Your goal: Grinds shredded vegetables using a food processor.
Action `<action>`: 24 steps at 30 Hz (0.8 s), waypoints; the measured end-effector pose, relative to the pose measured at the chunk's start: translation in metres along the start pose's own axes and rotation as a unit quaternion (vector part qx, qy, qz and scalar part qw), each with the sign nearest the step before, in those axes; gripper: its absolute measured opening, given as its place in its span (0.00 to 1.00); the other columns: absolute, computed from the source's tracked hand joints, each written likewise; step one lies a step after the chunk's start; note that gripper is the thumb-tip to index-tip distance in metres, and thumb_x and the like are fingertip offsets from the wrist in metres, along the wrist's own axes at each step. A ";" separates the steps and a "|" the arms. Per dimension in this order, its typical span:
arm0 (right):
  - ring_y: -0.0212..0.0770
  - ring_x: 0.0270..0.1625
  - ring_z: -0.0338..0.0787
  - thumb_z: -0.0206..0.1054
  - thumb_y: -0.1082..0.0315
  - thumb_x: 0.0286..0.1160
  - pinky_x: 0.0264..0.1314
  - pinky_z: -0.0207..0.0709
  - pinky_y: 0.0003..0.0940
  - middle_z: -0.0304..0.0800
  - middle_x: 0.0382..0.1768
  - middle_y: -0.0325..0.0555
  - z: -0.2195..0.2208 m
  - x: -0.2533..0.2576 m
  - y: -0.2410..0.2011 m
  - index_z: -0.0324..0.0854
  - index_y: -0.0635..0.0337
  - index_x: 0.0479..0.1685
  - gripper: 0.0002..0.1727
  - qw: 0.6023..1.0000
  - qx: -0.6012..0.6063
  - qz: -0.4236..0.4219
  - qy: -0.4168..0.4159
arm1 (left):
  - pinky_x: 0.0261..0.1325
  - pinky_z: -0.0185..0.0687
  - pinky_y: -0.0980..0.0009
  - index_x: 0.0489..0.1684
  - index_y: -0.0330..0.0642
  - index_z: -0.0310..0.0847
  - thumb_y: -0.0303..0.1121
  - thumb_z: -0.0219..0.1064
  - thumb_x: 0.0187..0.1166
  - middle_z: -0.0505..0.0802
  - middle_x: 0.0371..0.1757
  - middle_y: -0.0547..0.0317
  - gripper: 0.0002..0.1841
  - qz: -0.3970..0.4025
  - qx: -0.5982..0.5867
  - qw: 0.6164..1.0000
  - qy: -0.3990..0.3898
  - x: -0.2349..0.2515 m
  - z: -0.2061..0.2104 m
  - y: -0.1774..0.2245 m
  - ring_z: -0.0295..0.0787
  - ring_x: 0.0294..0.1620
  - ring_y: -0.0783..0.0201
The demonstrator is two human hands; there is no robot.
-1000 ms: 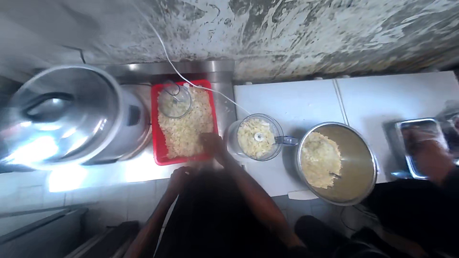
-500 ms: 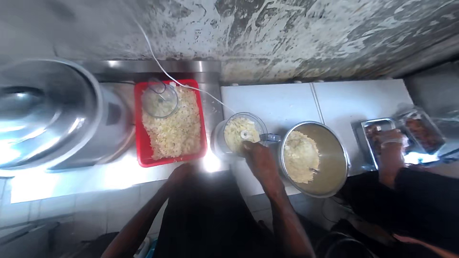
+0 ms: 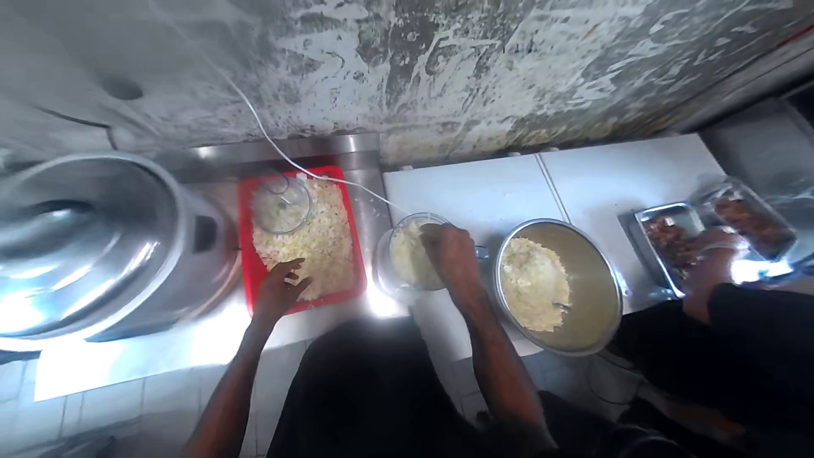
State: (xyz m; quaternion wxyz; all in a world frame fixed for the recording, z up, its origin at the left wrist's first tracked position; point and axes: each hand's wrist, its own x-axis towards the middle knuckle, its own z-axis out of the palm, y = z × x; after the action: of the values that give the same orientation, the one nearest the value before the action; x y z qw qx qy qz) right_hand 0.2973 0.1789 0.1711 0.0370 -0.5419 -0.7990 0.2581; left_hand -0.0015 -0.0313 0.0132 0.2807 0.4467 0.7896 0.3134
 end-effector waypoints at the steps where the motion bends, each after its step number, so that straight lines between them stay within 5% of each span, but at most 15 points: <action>1: 0.59 0.59 0.90 0.70 0.60 0.79 0.61 0.83 0.60 0.90 0.55 0.58 0.000 0.010 0.006 0.89 0.54 0.61 0.16 1.000 -0.015 0.011 -0.009 | 0.51 0.91 0.58 0.73 0.43 0.81 0.41 0.79 0.73 0.90 0.63 0.45 0.28 -0.009 0.000 1.000 0.008 0.004 -0.004 -0.004 0.93 0.53 0.55; 5: 0.68 0.66 0.83 0.79 0.37 0.62 0.61 0.81 0.65 0.77 0.71 0.69 0.029 0.039 0.016 0.79 0.44 0.76 0.40 0.989 -0.092 0.031 -0.111 | 0.54 0.91 0.57 0.72 0.45 0.81 0.43 0.79 0.73 0.90 0.65 0.48 0.28 -0.040 -0.024 0.999 0.005 0.017 -0.014 -0.003 0.93 0.55 0.57; 7: 0.70 0.70 0.79 0.76 0.45 0.69 0.61 0.81 0.63 0.68 0.77 0.71 0.035 0.038 -0.001 0.78 0.41 0.78 0.34 0.984 -0.113 0.034 -0.134 | 0.55 0.91 0.58 0.73 0.44 0.81 0.42 0.78 0.74 0.90 0.65 0.47 0.28 -0.038 -0.038 0.999 0.006 0.025 -0.019 0.000 0.93 0.54 0.57; 11: 0.60 0.70 0.82 0.69 0.63 0.78 0.65 0.82 0.55 0.76 0.76 0.56 0.036 0.034 -0.012 0.90 0.51 0.58 0.13 0.989 -0.101 -0.020 -0.103 | 0.55 0.91 0.58 0.70 0.42 0.82 0.39 0.77 0.76 0.90 0.65 0.46 0.24 -0.030 -0.059 0.998 -0.009 0.033 -0.020 -0.004 0.93 0.54 0.58; 16: 0.53 0.56 0.91 0.72 0.71 0.75 0.63 0.84 0.53 0.91 0.54 0.55 0.011 0.030 0.012 0.93 0.58 0.50 0.09 0.995 0.013 -0.095 -0.012 | 0.56 0.92 0.61 0.68 0.40 0.83 0.36 0.75 0.78 0.92 0.63 0.49 0.21 -0.019 -0.068 0.997 -0.044 0.030 -0.022 -0.021 0.95 0.53 0.61; 21: 0.38 0.45 0.93 0.76 0.67 0.74 0.46 0.91 0.39 0.92 0.52 0.43 -0.022 0.029 0.020 0.94 0.50 0.46 0.06 0.983 0.148 -0.098 0.046 | 0.53 0.93 0.64 0.64 0.40 0.86 0.32 0.75 0.76 0.95 0.55 0.52 0.18 -0.022 -0.116 0.993 -0.009 0.025 -0.033 -0.043 0.95 0.48 0.65; 24: 0.34 0.45 0.93 0.78 0.66 0.72 0.44 0.92 0.35 0.93 0.50 0.38 -0.034 0.023 -0.006 0.94 0.49 0.44 0.06 0.966 0.226 -0.123 0.031 | 0.58 0.90 0.61 0.70 0.34 0.79 0.29 0.75 0.74 0.92 0.59 0.47 0.24 -0.009 -0.166 0.983 0.081 0.033 -0.043 -0.038 0.92 0.54 0.61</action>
State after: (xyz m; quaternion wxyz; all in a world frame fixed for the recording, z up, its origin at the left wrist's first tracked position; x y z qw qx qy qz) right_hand 0.2941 0.2098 0.1981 0.2146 -0.4247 -0.7787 0.4088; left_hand -0.0675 -0.0279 0.0077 0.2885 0.3598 0.7507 0.4730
